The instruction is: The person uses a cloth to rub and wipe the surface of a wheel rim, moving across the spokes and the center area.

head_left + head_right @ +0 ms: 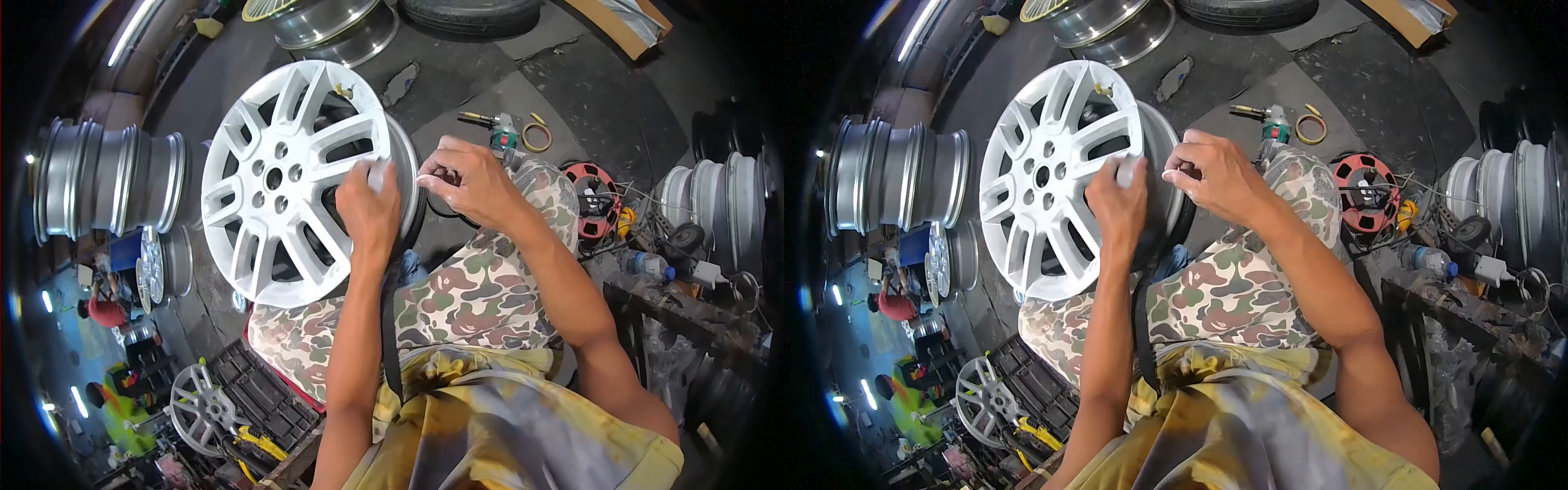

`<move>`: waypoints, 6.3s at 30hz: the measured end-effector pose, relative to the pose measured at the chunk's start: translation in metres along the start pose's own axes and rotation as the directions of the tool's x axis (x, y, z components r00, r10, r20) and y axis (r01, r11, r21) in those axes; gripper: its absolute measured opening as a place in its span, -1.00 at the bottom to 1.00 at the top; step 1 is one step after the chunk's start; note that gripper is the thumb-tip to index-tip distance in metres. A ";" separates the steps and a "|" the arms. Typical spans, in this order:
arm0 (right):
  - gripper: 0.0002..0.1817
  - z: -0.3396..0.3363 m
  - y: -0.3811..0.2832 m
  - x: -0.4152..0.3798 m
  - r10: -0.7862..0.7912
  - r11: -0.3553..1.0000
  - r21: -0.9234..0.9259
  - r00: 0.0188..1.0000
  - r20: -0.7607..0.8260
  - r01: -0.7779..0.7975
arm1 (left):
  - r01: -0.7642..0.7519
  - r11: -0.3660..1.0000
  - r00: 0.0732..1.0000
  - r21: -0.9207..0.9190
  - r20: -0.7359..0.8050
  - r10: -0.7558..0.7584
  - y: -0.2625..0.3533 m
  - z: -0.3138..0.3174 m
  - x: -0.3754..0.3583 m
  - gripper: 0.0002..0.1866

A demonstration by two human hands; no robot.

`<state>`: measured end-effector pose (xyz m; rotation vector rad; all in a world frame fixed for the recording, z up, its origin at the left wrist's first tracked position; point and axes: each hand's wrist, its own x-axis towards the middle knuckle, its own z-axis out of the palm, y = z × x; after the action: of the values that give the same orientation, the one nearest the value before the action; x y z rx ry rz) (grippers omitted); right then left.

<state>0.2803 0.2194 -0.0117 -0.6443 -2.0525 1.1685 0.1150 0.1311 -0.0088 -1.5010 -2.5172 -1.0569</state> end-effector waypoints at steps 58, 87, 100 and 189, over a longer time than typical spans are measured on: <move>-0.91 0.041 -0.063 0.062 -0.269 0.926 -0.287 0.962 -0.040 0.247 | 0.083 0.955 0.986 -0.284 0.160 -0.038 -0.096 -0.126 0.056 -0.48; -0.58 0.064 0.064 0.109 0.613 0.776 -0.152 0.788 -0.046 -0.612 | 0.425 0.845 0.822 0.324 0.253 -0.510 -0.293 -0.135 0.044 -0.04; -0.48 0.085 0.070 0.186 0.449 0.738 -0.379 0.826 -0.342 -0.558 | 0.567 0.800 0.777 0.195 0.194 -0.598 -0.280 -0.115 0.023 0.03; -0.82 0.044 -0.031 0.086 -0.193 0.527 -0.443 0.610 0.768 0.725 | 0.034 0.954 0.997 0.298 -0.071 -0.014 -0.313 -0.179 0.031 -0.38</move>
<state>0.1884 0.2404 0.0266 0.1311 -3.0601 0.1151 -0.2026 -0.0404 -0.0278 -1.3305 -2.5131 -0.6750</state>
